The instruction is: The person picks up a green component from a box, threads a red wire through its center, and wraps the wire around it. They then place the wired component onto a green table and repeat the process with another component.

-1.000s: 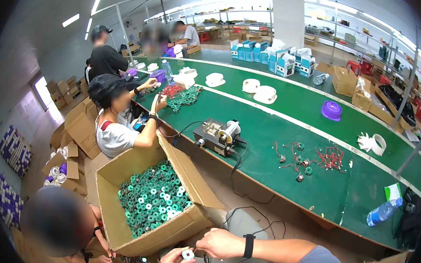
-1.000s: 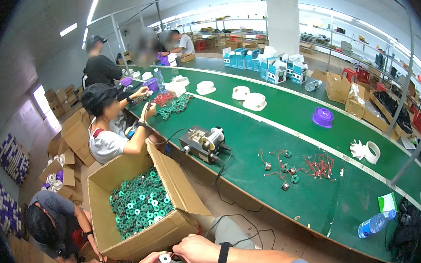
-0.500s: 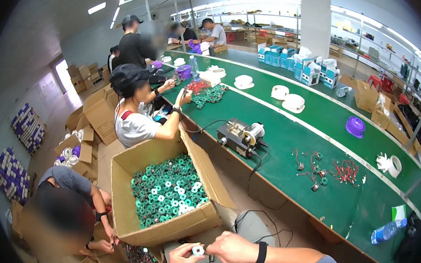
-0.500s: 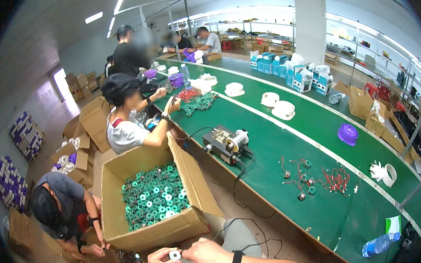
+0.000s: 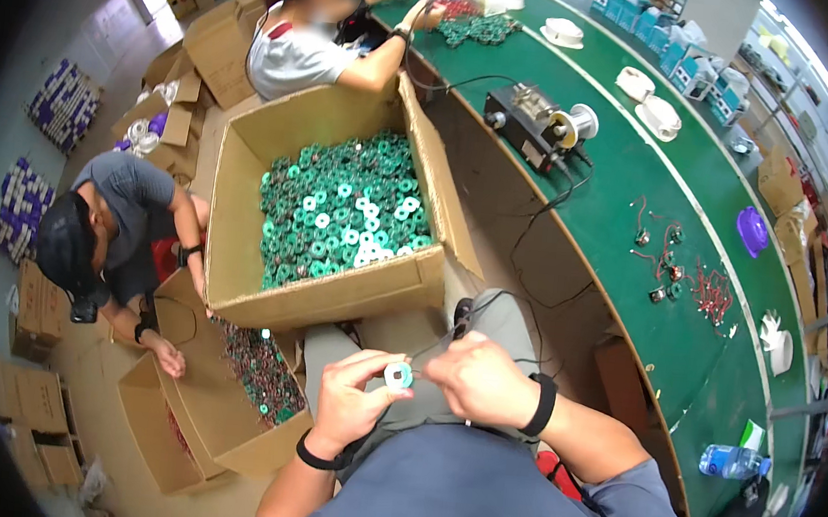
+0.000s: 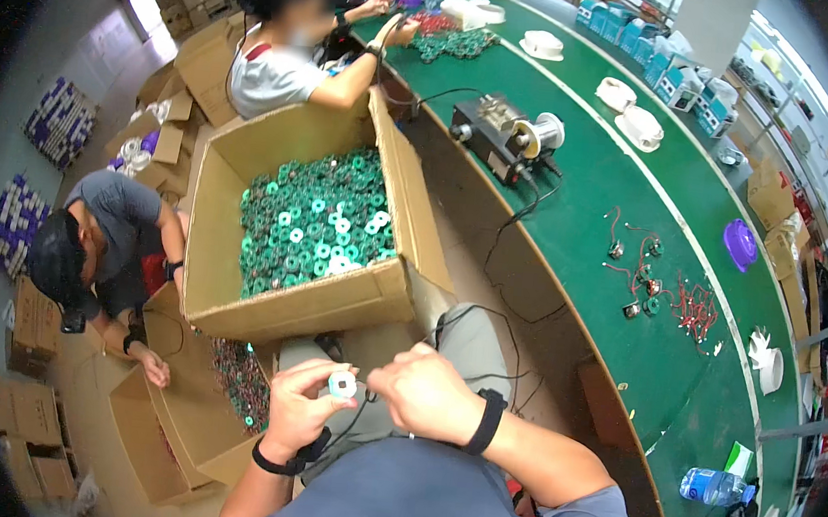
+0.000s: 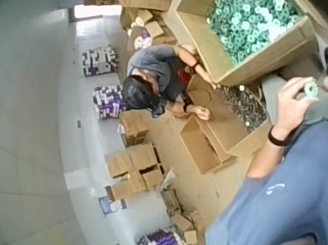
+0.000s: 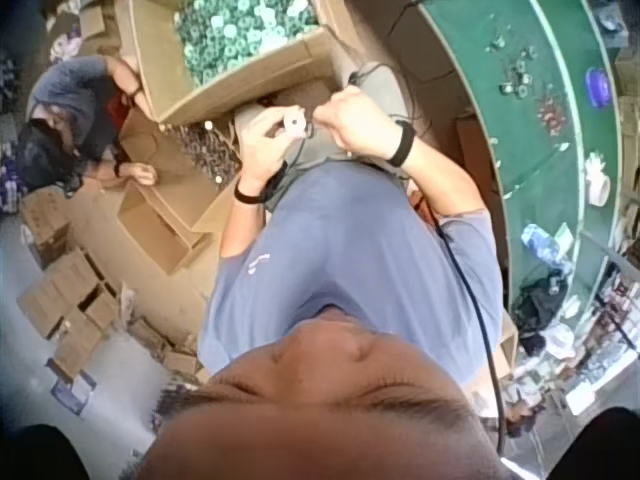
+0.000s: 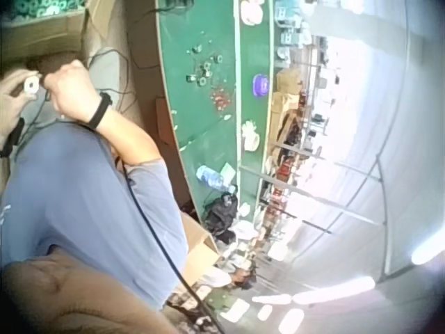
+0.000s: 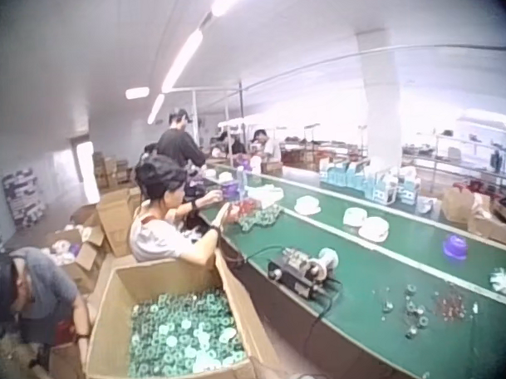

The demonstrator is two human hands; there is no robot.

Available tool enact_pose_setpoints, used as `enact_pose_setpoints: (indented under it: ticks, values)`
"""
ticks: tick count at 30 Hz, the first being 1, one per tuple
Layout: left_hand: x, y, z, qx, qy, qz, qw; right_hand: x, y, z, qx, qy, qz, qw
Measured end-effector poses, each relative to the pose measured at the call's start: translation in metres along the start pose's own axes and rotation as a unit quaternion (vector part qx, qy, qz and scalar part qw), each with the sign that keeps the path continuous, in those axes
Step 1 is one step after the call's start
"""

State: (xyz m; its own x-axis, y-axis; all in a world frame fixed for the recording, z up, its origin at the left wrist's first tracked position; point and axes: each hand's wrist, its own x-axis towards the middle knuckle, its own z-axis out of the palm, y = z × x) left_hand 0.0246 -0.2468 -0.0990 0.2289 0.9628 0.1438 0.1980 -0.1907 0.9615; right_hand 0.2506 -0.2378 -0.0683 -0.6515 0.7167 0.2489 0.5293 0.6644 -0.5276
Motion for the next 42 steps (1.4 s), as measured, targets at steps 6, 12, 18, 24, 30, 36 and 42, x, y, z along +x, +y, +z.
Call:
enact_pose_setpoints:
  ticks: [6, 12, 18, 24, 30, 36, 42]
  values:
    - [-0.010, -0.007, -0.006, 0.027, -0.024, -0.013, 0.999, 0.003, 0.010, 0.004, 0.004, 0.032, 0.002, 0.999]
    - [-0.008, -0.004, -0.004, 0.025, -0.008, -0.006, 1.000, -0.001, 0.009, 0.014, -0.026, -0.055, -0.014, 0.998]
    - [-0.010, -0.006, -0.005, 0.009, -0.012, -0.006, 1.000, 0.001, 0.008, 0.013, 0.001, -0.054, -0.018, 0.998]
    - [-0.005, -0.003, -0.007, 0.011, -0.013, -0.006, 1.000, 0.005, 0.007, 0.011, -0.003, -0.053, -0.012, 0.999]
    - [-0.002, -0.003, -0.006, 0.016, -0.019, 0.008, 1.000, 0.003, 0.009, 0.011, 0.037, -0.024, -0.027, 0.999]
    - [-0.001, -0.002, -0.006, -0.003, -0.015, -0.003, 1.000, 0.007, 0.007, 0.014, 0.089, 0.024, -0.035, 0.995]
    - [-0.002, -0.003, -0.007, -0.027, -0.016, -0.027, 0.999, 0.006, 0.004, 0.015, 0.094, 0.034, -0.032, 0.994]
